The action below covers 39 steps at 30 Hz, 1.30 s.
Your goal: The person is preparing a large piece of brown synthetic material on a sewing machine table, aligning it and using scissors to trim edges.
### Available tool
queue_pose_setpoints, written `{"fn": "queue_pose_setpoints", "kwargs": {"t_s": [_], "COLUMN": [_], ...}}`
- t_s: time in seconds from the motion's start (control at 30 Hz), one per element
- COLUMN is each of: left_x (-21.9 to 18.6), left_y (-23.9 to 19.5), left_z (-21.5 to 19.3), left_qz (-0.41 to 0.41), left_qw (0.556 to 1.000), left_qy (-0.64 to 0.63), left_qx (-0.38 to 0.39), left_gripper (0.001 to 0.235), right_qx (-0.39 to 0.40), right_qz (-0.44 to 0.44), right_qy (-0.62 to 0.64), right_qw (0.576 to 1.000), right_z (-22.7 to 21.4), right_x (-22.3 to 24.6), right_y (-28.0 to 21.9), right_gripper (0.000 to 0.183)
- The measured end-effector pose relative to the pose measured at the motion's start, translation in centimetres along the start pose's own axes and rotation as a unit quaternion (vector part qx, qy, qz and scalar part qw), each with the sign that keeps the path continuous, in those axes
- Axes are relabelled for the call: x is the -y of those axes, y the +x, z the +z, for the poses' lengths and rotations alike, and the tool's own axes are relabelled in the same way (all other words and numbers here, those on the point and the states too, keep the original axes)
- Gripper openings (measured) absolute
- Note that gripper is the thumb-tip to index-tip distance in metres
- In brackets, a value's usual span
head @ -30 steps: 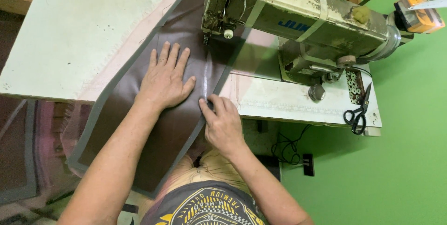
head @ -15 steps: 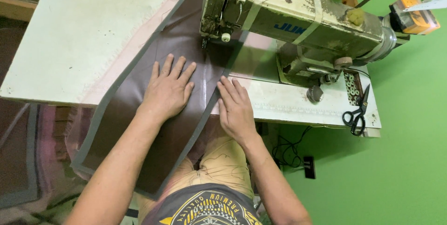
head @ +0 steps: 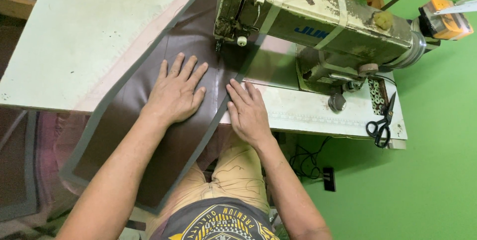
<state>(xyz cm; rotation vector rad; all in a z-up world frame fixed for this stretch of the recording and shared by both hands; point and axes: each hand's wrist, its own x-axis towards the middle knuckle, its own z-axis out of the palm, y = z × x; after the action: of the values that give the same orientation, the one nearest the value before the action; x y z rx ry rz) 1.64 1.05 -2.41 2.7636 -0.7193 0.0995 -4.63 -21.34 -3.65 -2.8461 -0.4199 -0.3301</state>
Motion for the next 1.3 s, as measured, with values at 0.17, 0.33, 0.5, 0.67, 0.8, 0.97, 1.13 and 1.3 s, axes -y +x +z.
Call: {"fn": "queue_pose_setpoints", "kwargs": {"t_s": [0.17, 0.33, 0.5, 0.67, 0.8, 0.97, 1.13, 1.3], "left_x": [0.4, 0.8, 1.6, 1.8, 1.3, 0.0, 1.5, 1.8], "left_y": [0.5, 1.5, 2.4, 3.3, 3.8, 1.1, 1.8, 2.7], "left_z": [0.0, 0.3, 0.1, 0.0, -0.5, -0.9, -0.5, 0.4], "left_qz": [-0.005, 0.002, 0.013, 0.006, -0.003, -0.008, -0.005, -0.018], "left_qw": [1.000, 1.000, 1.000, 1.000, 0.997, 0.999, 0.999, 1.000], "left_qy": [0.017, 0.009, 0.002, 0.006, 0.077, 0.009, 0.005, 0.000], "left_qx": [-0.002, -0.011, -0.009, -0.010, 0.007, -0.035, -0.040, -0.022], "left_gripper": [0.066, 0.067, 0.065, 0.065, 0.061, 0.056, 0.071, 0.074], "right_qx": [-0.014, -0.027, -0.042, -0.038, -0.038, -0.017, -0.005, -0.002], "right_qz": [-0.023, -0.026, -0.027, -0.019, -0.020, 0.010, 0.020, 0.041], "right_qy": [-0.020, -0.016, -0.018, -0.018, -0.022, -0.017, 0.006, 0.020], "right_qw": [0.999, 0.999, 0.999, 0.999, 0.999, 1.000, 1.000, 0.999], "right_z": [0.8, 0.8, 1.0, 0.4, 0.8, 0.1, -1.4, -6.3], "right_x": [-0.7, -1.3, -1.6, -1.6, -2.2, -1.8, -0.9, 2.9], "right_y": [0.9, 1.5, 2.3, 3.5, 4.4, 5.3, 6.8, 8.2], "right_gripper": [0.047, 0.045, 0.045, 0.046, 0.043, 0.044, 0.042, 0.046]}}
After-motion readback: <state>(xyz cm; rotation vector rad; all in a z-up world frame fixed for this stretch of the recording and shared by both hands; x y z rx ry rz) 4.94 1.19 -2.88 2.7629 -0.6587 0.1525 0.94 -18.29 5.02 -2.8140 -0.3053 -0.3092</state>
